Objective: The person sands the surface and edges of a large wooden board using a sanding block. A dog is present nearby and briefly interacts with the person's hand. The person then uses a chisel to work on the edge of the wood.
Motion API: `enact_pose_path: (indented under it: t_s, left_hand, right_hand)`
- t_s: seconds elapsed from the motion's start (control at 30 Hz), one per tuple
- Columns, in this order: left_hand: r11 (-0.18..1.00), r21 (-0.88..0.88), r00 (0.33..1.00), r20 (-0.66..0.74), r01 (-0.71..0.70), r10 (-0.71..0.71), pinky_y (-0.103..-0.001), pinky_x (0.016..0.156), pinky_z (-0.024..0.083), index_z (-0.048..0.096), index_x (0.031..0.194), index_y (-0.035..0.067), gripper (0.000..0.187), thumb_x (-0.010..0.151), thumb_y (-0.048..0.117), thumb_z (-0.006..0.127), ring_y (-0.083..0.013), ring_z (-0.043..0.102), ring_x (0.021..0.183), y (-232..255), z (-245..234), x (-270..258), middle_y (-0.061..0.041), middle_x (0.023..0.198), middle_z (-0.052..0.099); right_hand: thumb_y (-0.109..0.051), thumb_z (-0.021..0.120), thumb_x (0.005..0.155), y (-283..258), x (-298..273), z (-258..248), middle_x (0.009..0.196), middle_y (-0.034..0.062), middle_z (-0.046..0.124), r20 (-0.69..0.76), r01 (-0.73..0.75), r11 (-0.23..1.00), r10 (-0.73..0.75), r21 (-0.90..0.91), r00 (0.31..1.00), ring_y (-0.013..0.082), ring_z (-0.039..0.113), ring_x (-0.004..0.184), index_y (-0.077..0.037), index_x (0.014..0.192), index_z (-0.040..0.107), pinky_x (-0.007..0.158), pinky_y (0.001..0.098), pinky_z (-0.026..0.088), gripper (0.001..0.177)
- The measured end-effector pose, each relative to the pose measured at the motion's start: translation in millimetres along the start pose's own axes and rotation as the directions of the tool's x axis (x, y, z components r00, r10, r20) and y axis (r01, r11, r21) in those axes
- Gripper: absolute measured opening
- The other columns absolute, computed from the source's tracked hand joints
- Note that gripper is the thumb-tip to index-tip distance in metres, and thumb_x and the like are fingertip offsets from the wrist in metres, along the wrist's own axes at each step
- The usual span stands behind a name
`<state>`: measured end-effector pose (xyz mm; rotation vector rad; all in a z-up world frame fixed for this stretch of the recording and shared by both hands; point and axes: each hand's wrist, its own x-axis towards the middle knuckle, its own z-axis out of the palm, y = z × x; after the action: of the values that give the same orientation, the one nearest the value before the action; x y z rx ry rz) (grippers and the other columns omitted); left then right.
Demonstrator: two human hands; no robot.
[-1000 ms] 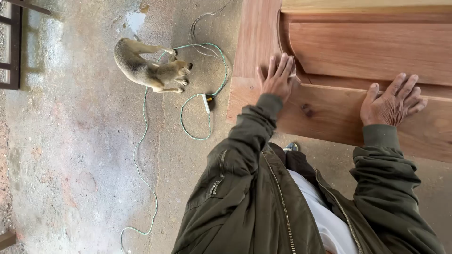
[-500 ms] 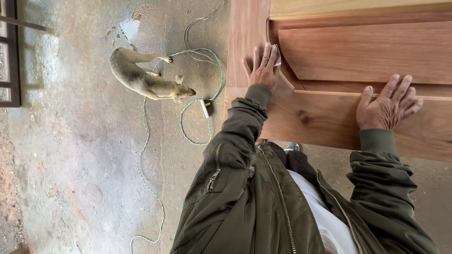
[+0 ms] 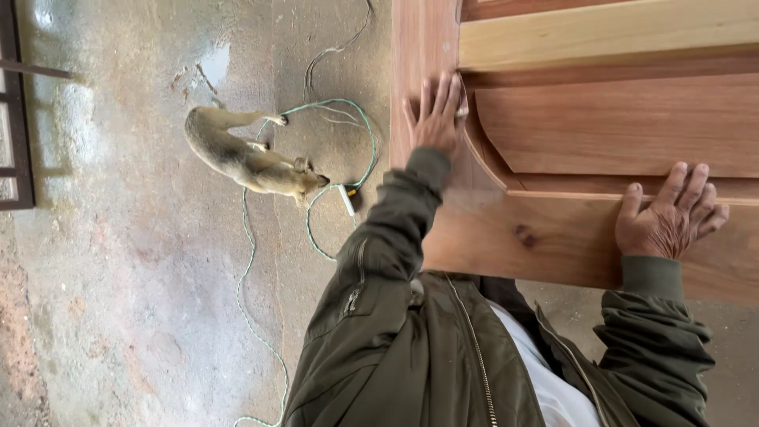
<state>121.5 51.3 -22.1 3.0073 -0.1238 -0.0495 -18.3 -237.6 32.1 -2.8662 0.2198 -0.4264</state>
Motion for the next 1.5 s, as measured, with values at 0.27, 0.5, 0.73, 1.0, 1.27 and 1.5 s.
enact_pose_path:
  t_s: [0.27, 0.5, 0.73, 1.0, 1.27, 1.5]
  left_hand:
    - [0.988, 0.041, 0.988, 0.051, -0.150, 0.148, -0.052, 0.103, 0.007, 0.020, 0.134, 0.019, 0.057, 0.083, 0.039, 0.036, -0.0228, 0.015, 0.131, -7, -39, -93, 0.002, 0.140, 0.019]
    - [0.959, 0.214, 0.982, 0.040, -0.187, 0.183, -0.058, 0.099, 0.016, 0.020, 0.134, 0.024, 0.066, 0.077, 0.047, 0.045, -0.0234, 0.014, 0.131, -31, -17, -35, 0.005, 0.140, 0.018]
    - [0.992, 0.073, 0.994, 0.012, -0.107, 0.106, -0.060, 0.098, 0.008, 0.011, 0.135, 0.027, 0.053, 0.089, 0.047, 0.027, -0.0229, 0.010, 0.131, -50, -9, 167, 0.010, 0.141, 0.011]
    - [0.998, -0.021, 0.994, -0.093, -0.051, 0.049, -0.051, 0.104, 0.003, 0.029, 0.129, 0.029, 0.041, 0.090, 0.042, 0.025, -0.0254, 0.010, 0.127, -57, -13, 229, 0.002, 0.136, 0.020]
    - [0.974, 0.156, 0.973, 0.188, -0.164, 0.134, -0.053, 0.104, 0.007, 0.008, 0.137, 0.024, 0.055, 0.094, 0.043, 0.037, -0.0209, 0.003, 0.131, -50, -47, 23, 0.006, 0.142, 0.006]
    - [0.960, 0.185, 0.965, 0.200, -0.210, 0.172, -0.060, 0.097, 0.007, 0.013, 0.136, 0.025, 0.060, 0.084, 0.053, 0.026, -0.0197, 0.006, 0.131, -48, -40, -97, 0.008, 0.141, 0.010]
  right_hand:
    - [-0.017, 0.061, 0.085, 1, 2, -3, 0.123, 0.0329, 0.042, -0.039, 0.036, 0.999, -0.038, -0.038, 0.999, 0.0491, 0.039, 0.102, 0.017, 0.120, 0.052, 0.079, 0.0599, 0.018, 0.050]
    - [-0.020, 0.054, 0.088, 0, 4, -1, 0.129, 0.0319, 0.037, 0.036, -0.009, 1.000, 0.010, -0.024, 0.999, 0.0491, 0.032, 0.108, 0.018, 0.125, 0.049, 0.083, 0.0581, 0.016, 0.053]
    - [-0.023, 0.055, 0.084, -5, 5, 8, 0.127, 0.0327, 0.045, -0.026, -0.029, 0.996, 0.027, -0.086, 0.999, 0.0467, 0.039, 0.110, 0.012, 0.125, 0.050, 0.088, 0.0563, 0.017, 0.054]
    - [-0.027, 0.051, 0.089, -6, 8, 1, 0.130, 0.0296, 0.042, 0.019, -0.014, 0.997, 0.015, -0.082, 1.000, 0.0498, 0.038, 0.109, 0.014, 0.124, 0.051, 0.088, 0.0570, 0.019, 0.054]
    - [-0.022, 0.049, 0.096, 5, 2, 5, 0.104, 0.0349, 0.057, 0.182, -0.152, 0.985, 0.165, -0.085, 0.969, 0.0486, 0.054, 0.081, 0.001, 0.134, 0.032, 0.063, 0.0495, 0.042, 0.048]
    - [-0.015, 0.058, 0.089, -4, 7, -6, 0.122, 0.0272, 0.040, 0.083, -0.070, 0.995, 0.075, -0.066, 0.994, 0.0480, 0.044, 0.098, 0.007, 0.126, 0.037, 0.071, 0.0565, 0.035, 0.049]
